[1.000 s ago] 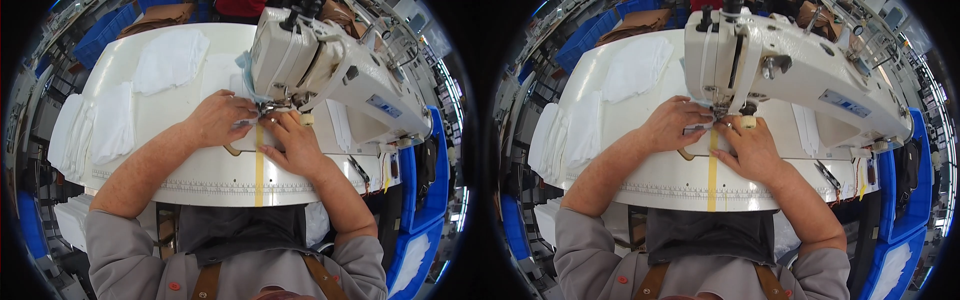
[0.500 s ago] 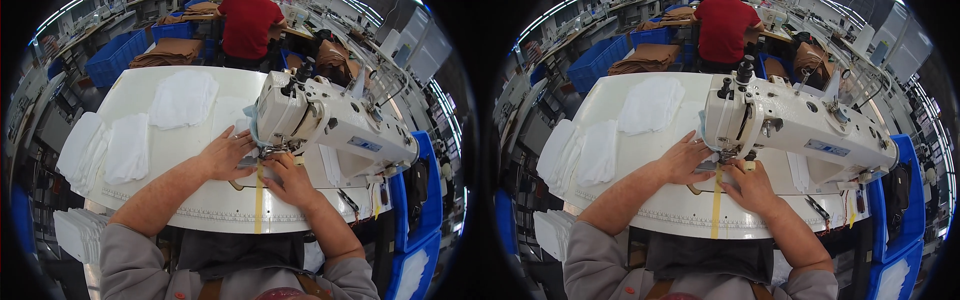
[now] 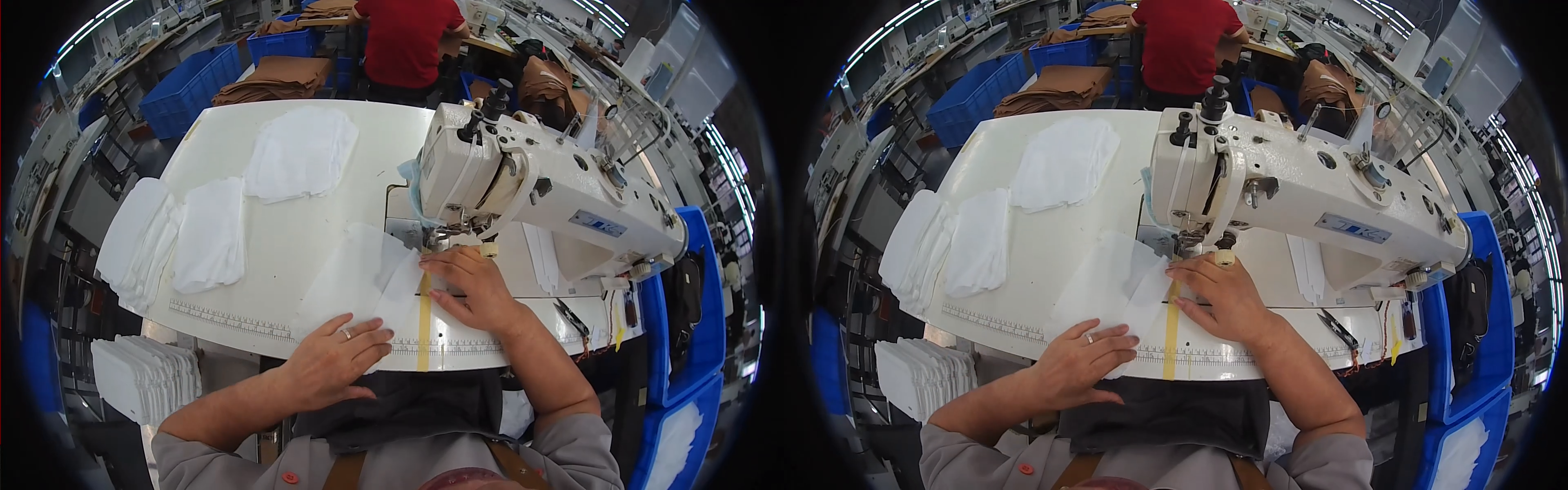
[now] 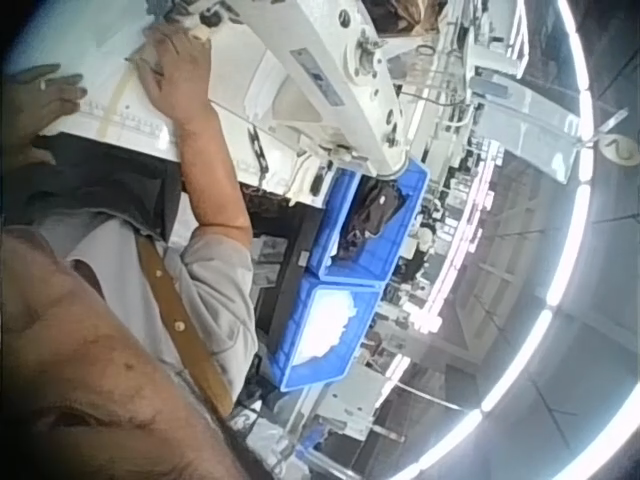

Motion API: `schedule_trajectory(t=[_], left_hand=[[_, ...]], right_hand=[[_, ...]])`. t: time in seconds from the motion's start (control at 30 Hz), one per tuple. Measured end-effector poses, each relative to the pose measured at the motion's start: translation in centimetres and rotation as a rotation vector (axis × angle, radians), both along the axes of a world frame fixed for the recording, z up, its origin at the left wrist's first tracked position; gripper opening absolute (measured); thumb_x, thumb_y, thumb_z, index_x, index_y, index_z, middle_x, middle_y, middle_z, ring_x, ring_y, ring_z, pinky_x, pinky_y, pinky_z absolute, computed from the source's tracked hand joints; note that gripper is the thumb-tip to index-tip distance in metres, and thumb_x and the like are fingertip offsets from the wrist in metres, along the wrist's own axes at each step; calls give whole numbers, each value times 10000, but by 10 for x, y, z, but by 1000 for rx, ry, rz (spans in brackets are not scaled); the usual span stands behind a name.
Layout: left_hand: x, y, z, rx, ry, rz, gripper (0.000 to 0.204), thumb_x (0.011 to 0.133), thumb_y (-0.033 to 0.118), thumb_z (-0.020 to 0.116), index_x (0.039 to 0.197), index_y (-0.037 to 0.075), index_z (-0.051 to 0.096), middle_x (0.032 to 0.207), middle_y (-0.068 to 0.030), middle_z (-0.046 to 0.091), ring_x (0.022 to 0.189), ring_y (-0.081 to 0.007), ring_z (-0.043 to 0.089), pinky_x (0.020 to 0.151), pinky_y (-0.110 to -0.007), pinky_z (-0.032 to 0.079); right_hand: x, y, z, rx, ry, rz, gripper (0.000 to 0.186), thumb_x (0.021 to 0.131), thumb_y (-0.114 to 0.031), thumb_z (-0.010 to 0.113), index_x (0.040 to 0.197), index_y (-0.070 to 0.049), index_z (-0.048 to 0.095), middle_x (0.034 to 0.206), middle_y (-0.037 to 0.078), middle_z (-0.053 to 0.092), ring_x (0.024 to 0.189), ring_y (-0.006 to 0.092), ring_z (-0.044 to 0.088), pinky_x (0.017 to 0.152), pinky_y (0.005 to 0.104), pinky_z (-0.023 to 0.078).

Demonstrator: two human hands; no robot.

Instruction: Operating a sewing machine to join pieces of white fabric.

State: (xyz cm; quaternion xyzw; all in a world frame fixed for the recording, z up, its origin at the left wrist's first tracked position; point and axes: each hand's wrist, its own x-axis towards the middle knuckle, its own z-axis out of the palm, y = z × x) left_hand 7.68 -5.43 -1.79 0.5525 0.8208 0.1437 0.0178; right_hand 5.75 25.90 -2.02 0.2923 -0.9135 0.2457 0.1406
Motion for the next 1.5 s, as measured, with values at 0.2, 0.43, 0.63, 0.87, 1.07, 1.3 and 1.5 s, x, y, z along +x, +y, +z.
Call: schedule_trajectory(t=[0.2,0.43,0.63,0.87,1.07,1.3,1.5], left_hand=[[30,-5,-31,288,130,79,249,853,191,810,1088,138,746,1208,-1,739,1206,-179,701,1066,-419,511],[32,-6,-27,383,54,111,202,847,167,845,1017,103,758,1161,-3,772,1167,-177,723,1019,-390,551],[33,-10,-26,341,50,91,205,864,174,833,1039,102,757,1168,-12,777,1177,-174,720,1034,-383,544],[7,-20,16,587,-491,379,113,955,127,753,1011,38,795,1032,-86,806,970,-187,780,869,-328,599],[-149,-68,51,994,-880,879,283,1008,288,733,967,8,744,892,-48,747,752,-118,667,708,-286,537],[-292,-117,122,1108,-361,1015,352,955,375,790,1004,26,796,895,-52,770,719,-160,671,688,-344,540],[-284,-23,107,894,504,714,196,995,265,720,1051,96,801,874,-159,758,715,-282,727,673,-372,549]], right_hand=[[4,-12,2,214,-10,162,473,965,-325,683,1390,-119,652,1469,48,628,1389,249,546,1176,448,356],[3,-12,4,224,-62,159,491,985,-349,665,1427,-139,638,1507,34,603,1450,232,497,1205,451,323],[3,-12,-4,245,-29,175,501,979,-350,669,1440,-156,631,1523,23,590,1452,232,484,1210,454,317],[8,-10,4,134,-3,111,642,945,-365,701,1492,-77,531,1534,141,542,1333,323,548,1144,462,389],[6,-8,-1,153,-18,109,551,945,-351,709,1410,-74,607,1468,124,593,1317,320,562,1124,457,409],[2,-6,-3,100,-22,108,458,932,-315,733,1311,-69,666,1396,111,640,1284,312,589,1073,449,458],[0,-1,-3,88,-39,87,421,919,-298,751,1262,-64,684,1369,109,652,1278,303,600,1003,423,510]])
